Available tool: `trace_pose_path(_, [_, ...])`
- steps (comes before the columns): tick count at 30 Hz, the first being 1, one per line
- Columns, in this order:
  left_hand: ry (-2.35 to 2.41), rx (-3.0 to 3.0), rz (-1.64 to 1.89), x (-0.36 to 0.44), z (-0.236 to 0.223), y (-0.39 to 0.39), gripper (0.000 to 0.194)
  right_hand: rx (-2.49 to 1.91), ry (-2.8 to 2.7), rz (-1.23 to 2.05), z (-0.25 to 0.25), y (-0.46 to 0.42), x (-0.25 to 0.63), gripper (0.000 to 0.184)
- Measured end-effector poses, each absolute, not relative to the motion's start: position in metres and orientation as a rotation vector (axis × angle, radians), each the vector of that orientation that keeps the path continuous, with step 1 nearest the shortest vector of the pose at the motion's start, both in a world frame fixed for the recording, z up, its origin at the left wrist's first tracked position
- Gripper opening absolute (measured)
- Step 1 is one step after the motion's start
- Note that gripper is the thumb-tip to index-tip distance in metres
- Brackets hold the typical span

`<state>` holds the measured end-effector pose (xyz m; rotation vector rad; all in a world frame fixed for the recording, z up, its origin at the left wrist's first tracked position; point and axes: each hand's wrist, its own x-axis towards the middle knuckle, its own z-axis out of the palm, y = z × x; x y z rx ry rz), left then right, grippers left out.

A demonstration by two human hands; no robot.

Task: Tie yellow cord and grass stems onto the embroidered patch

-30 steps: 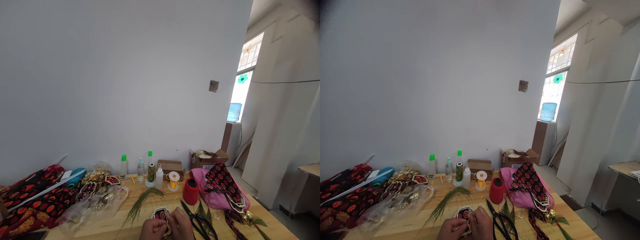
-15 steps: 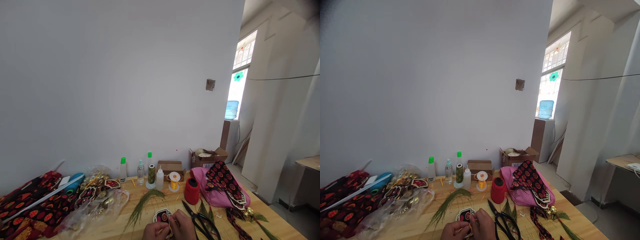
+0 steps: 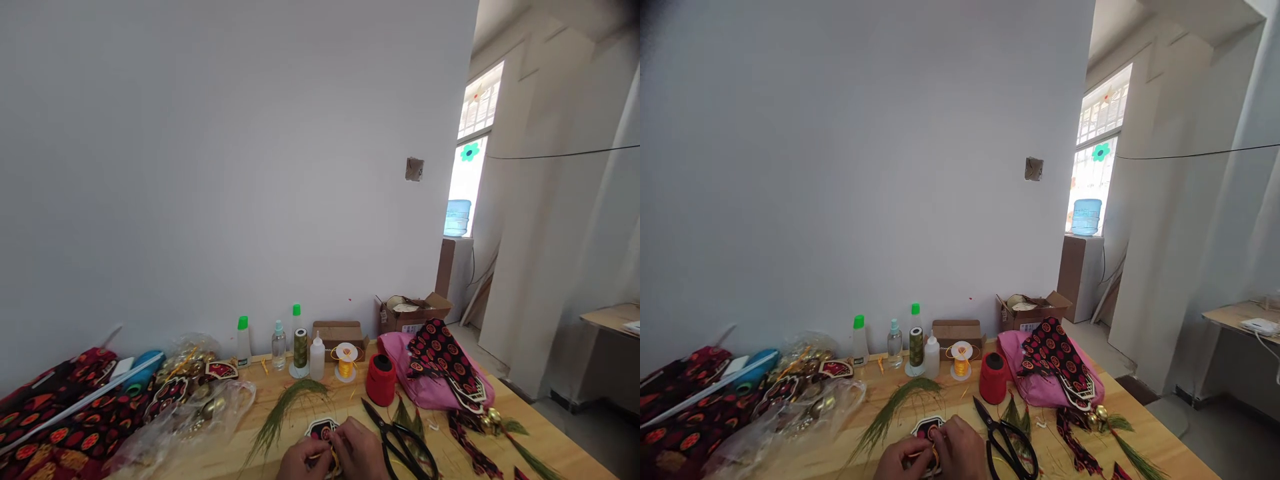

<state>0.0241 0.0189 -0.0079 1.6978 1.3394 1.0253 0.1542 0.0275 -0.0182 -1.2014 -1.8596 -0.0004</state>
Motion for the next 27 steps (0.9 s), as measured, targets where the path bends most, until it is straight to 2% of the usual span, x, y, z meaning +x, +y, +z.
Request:
trace_pose_path(5, [1.265,1.639,1.069,0.028,0.007,0.028,0.028,-1.272,-1.781,0.103,-0.015,0.035,0.151,0.037])
trace_pose_path(14, [1.033,1.295,1.072,0.025,-0.012,0.039,0.031,-1.288,-1.77,0.035,-0.016,0.037,0.153,0.032])
trace_pose_path(20, [1.054,1.453,1.02,0.024,0.003,0.032,0.023,-1.306,-1.754,0.04,-0.007,0.031,0.151,0.03])
trace_pose_path(27, [1.111,1.453,1.007,0.028,0.003,0.028,0.026,-1.302,-1.764,0.037,-0.009,0.026,0.149,0.032])
